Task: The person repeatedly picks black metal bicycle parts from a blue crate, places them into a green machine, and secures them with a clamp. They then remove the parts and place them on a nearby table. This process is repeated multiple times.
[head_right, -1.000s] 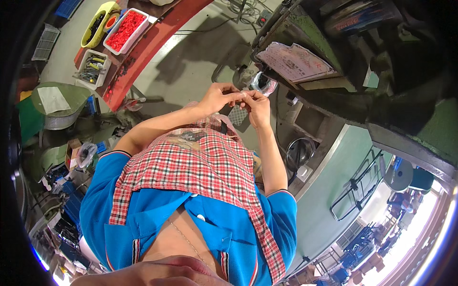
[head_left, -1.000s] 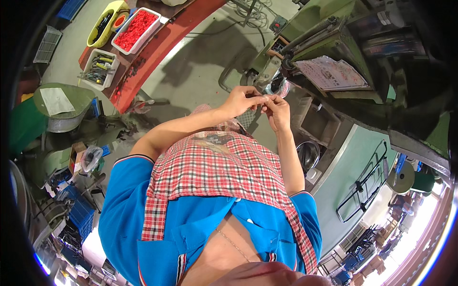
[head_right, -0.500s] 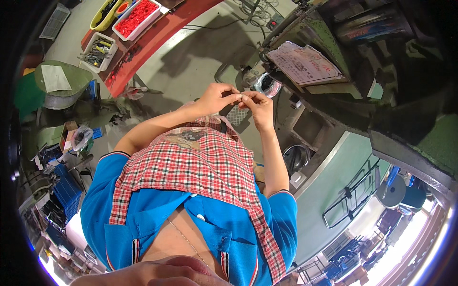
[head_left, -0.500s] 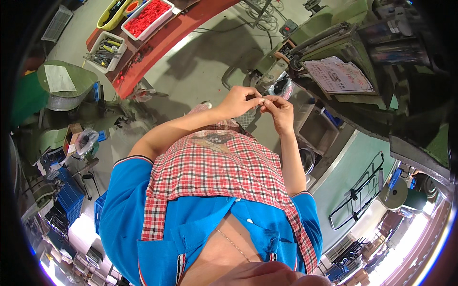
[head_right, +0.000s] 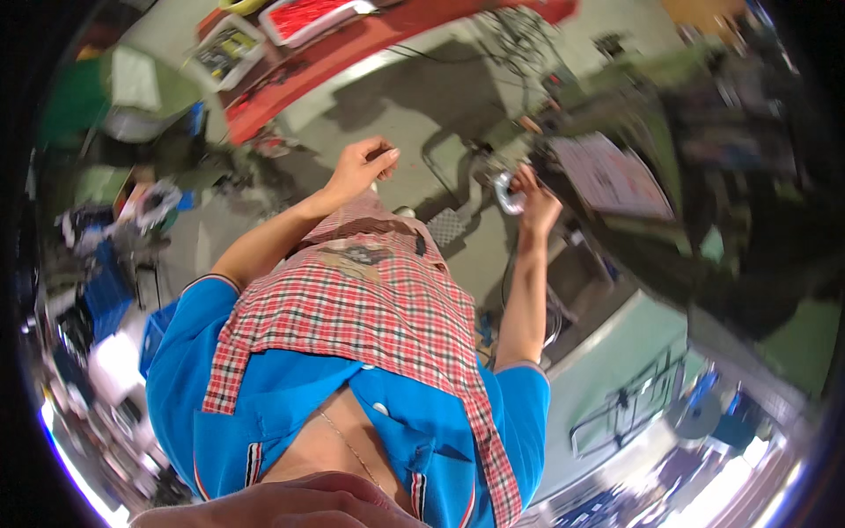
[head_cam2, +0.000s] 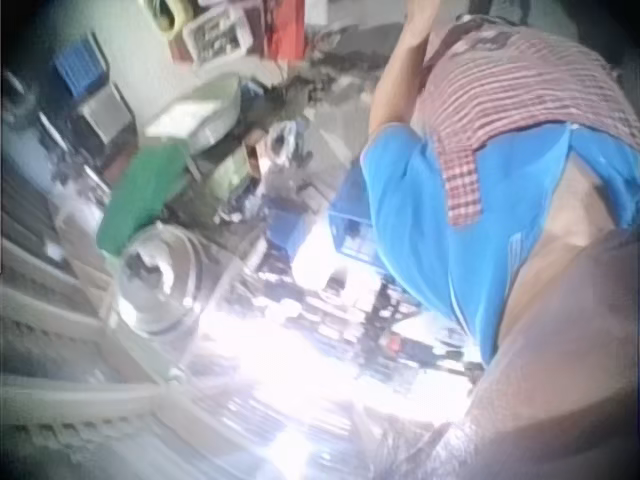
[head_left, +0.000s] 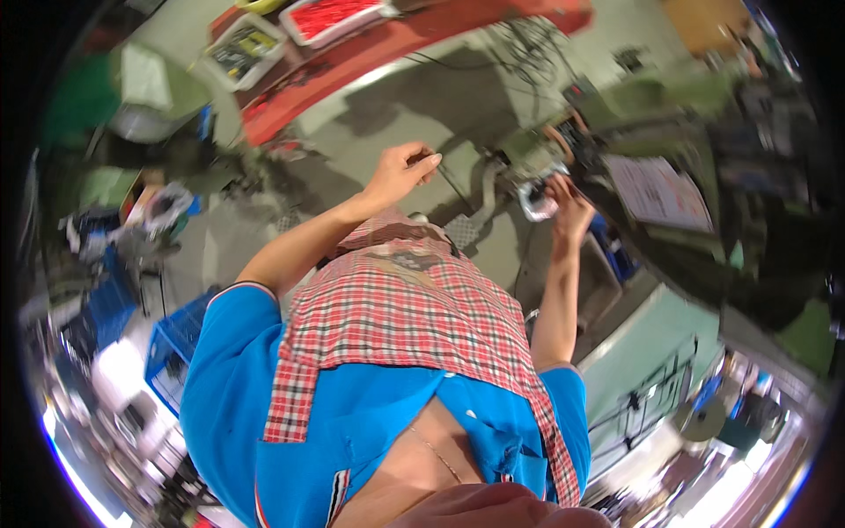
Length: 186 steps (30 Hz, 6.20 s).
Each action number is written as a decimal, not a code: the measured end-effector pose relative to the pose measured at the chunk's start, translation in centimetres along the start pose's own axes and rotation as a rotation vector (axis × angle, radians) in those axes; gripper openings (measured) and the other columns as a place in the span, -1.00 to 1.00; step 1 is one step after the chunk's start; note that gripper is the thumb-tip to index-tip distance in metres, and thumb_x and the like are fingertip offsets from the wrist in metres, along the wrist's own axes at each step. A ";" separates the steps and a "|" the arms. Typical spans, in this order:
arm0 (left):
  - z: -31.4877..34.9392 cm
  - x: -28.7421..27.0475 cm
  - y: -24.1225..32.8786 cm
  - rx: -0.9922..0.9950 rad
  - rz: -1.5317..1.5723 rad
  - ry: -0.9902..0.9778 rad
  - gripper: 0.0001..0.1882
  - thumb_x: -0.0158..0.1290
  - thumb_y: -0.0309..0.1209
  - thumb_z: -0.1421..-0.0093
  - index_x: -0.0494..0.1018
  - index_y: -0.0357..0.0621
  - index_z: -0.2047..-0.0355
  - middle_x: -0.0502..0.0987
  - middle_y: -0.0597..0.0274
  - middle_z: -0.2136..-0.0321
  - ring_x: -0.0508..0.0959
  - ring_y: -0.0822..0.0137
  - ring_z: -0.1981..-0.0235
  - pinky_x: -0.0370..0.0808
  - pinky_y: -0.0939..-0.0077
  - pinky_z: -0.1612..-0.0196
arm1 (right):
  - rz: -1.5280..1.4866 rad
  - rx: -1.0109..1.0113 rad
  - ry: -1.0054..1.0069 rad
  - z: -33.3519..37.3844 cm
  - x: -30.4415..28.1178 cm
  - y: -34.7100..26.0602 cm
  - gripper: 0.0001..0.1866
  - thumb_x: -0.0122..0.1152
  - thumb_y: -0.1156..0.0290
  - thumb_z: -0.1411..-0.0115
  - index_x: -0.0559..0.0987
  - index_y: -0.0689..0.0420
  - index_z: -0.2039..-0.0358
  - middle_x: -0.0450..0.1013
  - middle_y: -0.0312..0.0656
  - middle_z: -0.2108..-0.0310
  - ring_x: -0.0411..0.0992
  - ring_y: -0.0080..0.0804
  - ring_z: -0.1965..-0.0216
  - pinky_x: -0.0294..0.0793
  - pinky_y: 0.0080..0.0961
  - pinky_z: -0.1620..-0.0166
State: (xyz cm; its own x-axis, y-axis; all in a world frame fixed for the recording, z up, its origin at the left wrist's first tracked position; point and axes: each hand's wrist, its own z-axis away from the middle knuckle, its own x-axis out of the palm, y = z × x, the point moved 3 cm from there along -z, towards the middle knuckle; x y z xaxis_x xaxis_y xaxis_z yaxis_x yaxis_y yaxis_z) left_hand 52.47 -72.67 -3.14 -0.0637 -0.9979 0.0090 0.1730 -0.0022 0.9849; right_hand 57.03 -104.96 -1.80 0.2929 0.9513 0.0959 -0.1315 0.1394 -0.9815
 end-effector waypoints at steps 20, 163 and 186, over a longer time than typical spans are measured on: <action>42.0 -52.6 -7.1 0.352 0.162 1.871 -0.84 0.22 -0.52 -0.10 0.57 -0.38 0.33 0.59 0.19 0.54 0.55 0.44 0.54 0.49 0.61 0.46 | 0.919 -0.307 0.458 5.0 2.3 8.3 -0.34 0.29 0.25 -0.19 0.33 0.34 -0.20 0.57 -0.10 0.30 0.52 -0.33 0.49 0.52 -0.45 0.46; 90.2 -61.4 -3.0 -0.357 -0.193 1.166 -0.71 -0.10 -0.28 -0.41 0.43 -0.22 0.38 0.20 0.44 0.65 0.19 0.59 0.60 0.15 0.63 0.54 | 1.095 -0.258 -1.673 68.5 60.8 17.3 -0.69 0.05 0.15 -0.31 0.49 0.12 0.11 0.47 0.07 0.47 0.46 0.12 0.41 0.39 -0.17 0.37; 62.7 -68.2 -1.9 -0.096 -0.883 0.384 -0.71 0.03 -0.14 -0.27 0.51 -0.10 0.24 0.47 -0.05 0.65 0.49 -0.11 0.57 0.40 0.06 0.50 | 1.078 -0.456 -1.426 66.7 66.7 9.0 -0.37 0.05 0.20 -0.32 0.09 -0.24 -0.36 0.49 0.09 0.51 0.46 0.21 0.44 0.39 0.07 0.38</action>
State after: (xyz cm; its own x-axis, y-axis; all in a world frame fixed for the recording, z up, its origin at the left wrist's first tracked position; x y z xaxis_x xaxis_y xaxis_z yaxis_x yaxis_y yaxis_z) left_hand -5.15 -0.53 5.24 0.1133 -0.5869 -0.8017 0.2976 -0.7498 0.5910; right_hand 12.21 -21.87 6.79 -0.6934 0.0825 -0.7158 0.6111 -0.4591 -0.6448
